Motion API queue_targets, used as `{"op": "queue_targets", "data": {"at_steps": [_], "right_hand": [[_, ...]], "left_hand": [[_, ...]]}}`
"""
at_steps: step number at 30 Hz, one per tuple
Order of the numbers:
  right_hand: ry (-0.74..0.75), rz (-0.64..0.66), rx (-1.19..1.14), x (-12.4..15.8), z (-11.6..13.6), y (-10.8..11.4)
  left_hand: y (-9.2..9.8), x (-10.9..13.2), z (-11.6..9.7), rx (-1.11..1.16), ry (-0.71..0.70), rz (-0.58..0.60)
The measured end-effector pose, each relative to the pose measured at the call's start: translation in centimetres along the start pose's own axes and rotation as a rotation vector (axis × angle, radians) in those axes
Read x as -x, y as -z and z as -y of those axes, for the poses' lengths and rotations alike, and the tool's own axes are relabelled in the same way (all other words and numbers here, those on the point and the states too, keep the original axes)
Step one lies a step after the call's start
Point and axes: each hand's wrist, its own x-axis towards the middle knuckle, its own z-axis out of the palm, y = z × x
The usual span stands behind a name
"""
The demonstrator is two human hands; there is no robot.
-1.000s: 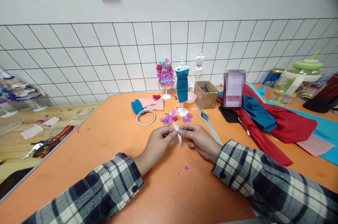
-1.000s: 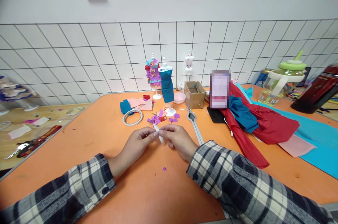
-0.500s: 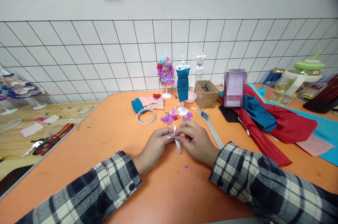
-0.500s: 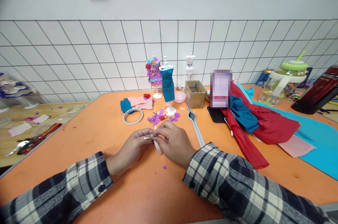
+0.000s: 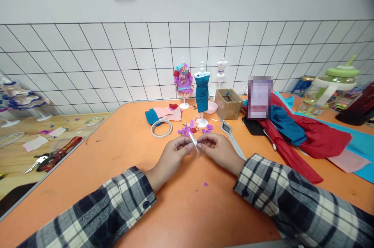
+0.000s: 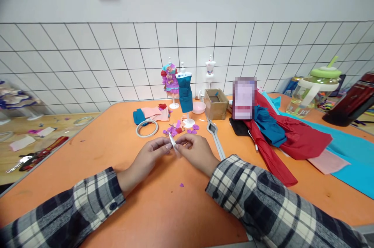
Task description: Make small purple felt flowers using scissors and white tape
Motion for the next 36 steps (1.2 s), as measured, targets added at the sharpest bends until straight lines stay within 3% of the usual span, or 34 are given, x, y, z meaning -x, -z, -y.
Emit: {"op": "queue_targets", "data": {"at_steps": [14, 19, 22, 26, 30, 33, 36], "right_hand": [[-0.044, -0.033, 0.171, 0.2, 0.1, 0.1], [0.082, 0.004, 0.295, 0.4, 0.5, 0.1], [0.255, 0.047, 0.379, 0.8, 0.8, 0.2], [0.394, 0.051, 0.437, 1.2, 1.2, 0.4], [0.24, -0.021, 0.293, 1.1, 1.0, 0.0], [0.082, -0.028, 0.14, 0.8, 0.7, -0.5], [0.031, -0.083, 0.041, 0.6, 0.6, -0.7]], "left_hand": [[-0.6, 0.2, -0.4, -0.221, -0.045, -0.029], [-0.5, 0.1, -0.1, -0.23, -0.015, -0.021], [-0.5, 0.3, 0.2, -0.123, 0.034, 0.027], [-0.6, 0.3, 0.5, 0.312, 0.133, 0.123], [-0.6, -0.1, 0.3, 0.485, 0.143, 0.149], [-0.4, -0.5, 0.6, 0.437, 0.127, 0.107], [-0.1, -0.6, 1.0, 0.319, 0.112, 0.051]]}}
